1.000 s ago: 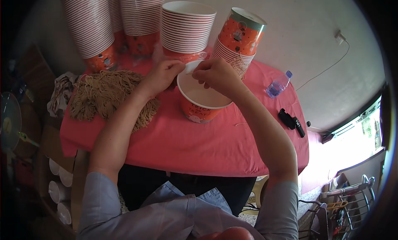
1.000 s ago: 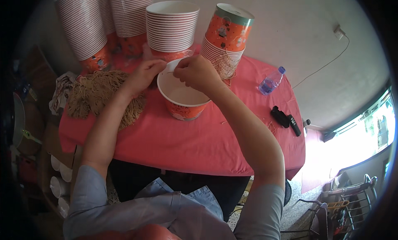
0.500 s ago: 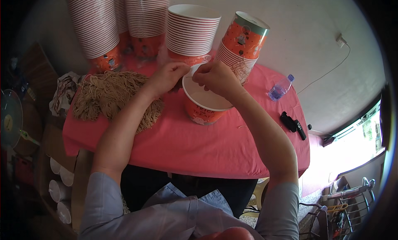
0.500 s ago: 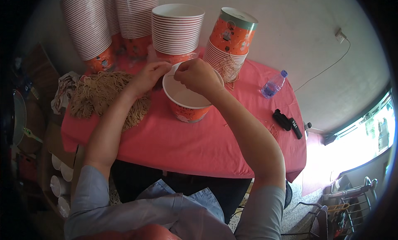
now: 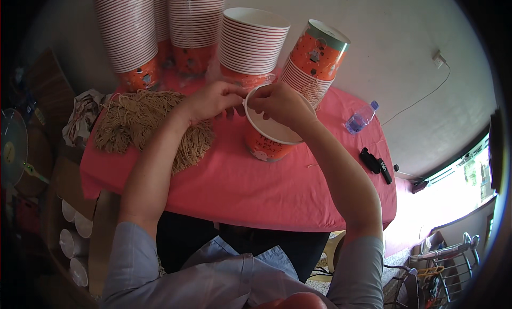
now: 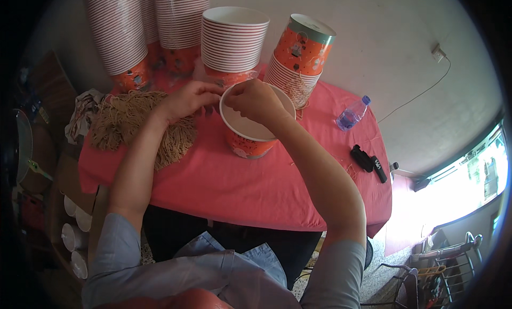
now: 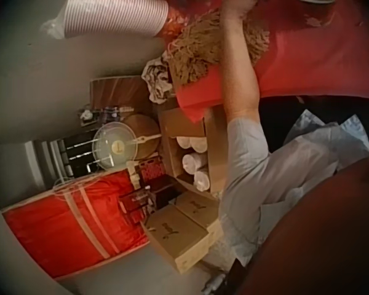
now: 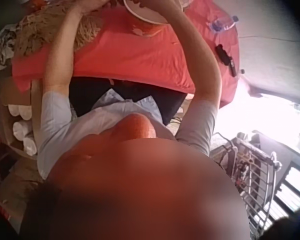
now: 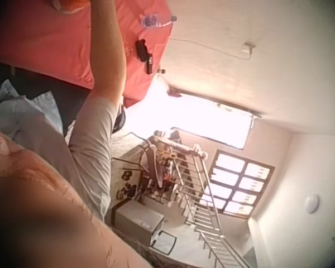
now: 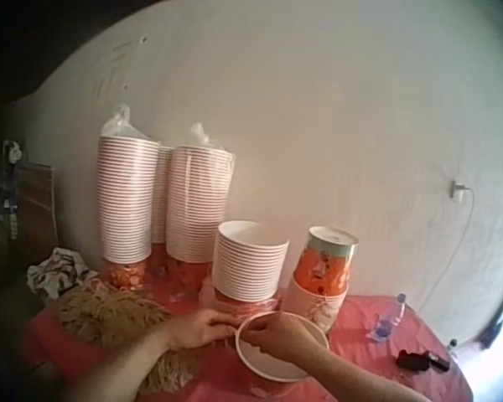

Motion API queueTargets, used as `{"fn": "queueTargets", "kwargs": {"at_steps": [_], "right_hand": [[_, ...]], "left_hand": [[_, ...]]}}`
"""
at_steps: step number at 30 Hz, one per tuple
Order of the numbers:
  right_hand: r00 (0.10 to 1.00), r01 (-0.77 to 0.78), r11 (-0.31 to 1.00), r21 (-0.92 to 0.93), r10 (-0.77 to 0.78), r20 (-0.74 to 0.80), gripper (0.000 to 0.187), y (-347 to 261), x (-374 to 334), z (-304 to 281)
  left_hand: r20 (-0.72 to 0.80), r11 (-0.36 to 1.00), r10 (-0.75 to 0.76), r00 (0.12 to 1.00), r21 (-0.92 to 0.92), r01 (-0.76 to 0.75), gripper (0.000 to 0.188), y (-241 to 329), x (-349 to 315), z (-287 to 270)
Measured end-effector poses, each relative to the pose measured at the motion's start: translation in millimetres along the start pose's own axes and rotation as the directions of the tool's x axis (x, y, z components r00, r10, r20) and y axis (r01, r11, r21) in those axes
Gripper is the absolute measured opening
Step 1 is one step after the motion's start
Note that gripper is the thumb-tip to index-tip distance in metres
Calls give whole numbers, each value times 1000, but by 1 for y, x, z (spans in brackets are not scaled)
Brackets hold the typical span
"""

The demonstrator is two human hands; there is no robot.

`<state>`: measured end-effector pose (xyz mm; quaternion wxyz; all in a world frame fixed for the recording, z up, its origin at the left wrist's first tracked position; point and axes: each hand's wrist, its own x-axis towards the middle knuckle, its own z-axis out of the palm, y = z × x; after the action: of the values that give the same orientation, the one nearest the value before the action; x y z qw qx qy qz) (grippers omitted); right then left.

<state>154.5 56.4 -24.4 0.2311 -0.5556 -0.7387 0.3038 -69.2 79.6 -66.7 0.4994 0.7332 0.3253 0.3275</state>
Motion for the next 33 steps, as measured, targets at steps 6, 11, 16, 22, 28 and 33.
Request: {"fn": "queueTargets", "kwargs": {"at_steps": [6, 11, 16, 22, 28, 33], "right_hand": [[1000, 20, 999, 32, -20, 12, 25, 7, 6, 2], [999, 7, 1000, 7, -7, 46, 26, -3, 3, -1], [999, -45, 999, 11, 44, 11, 25, 4, 5, -3], [999, -38, 999, -1, 38, -6, 23, 5, 6, -5], [997, -76, 997, 6, 76, 9, 28, 0, 7, -3], [997, -60, 997, 54, 58, 44, 22, 1, 7, -4]], "left_hand": [[34, 990, -27, 999, 139, 22, 34, -6, 4, -3], [-41, 993, 3, 999, 122, 2, 23, -20, 10, -1], [-111, 993, 16, 994, 122, -2, 20, -23, 12, -4], [-62, 975, 183, 981, 139, -173, 33, -24, 12, -2], [-119, 972, 175, 977, 176, -153, 29, -22, 12, 6], [-135, 948, 224, 965, 262, -183, 19, -26, 15, 7]]}}
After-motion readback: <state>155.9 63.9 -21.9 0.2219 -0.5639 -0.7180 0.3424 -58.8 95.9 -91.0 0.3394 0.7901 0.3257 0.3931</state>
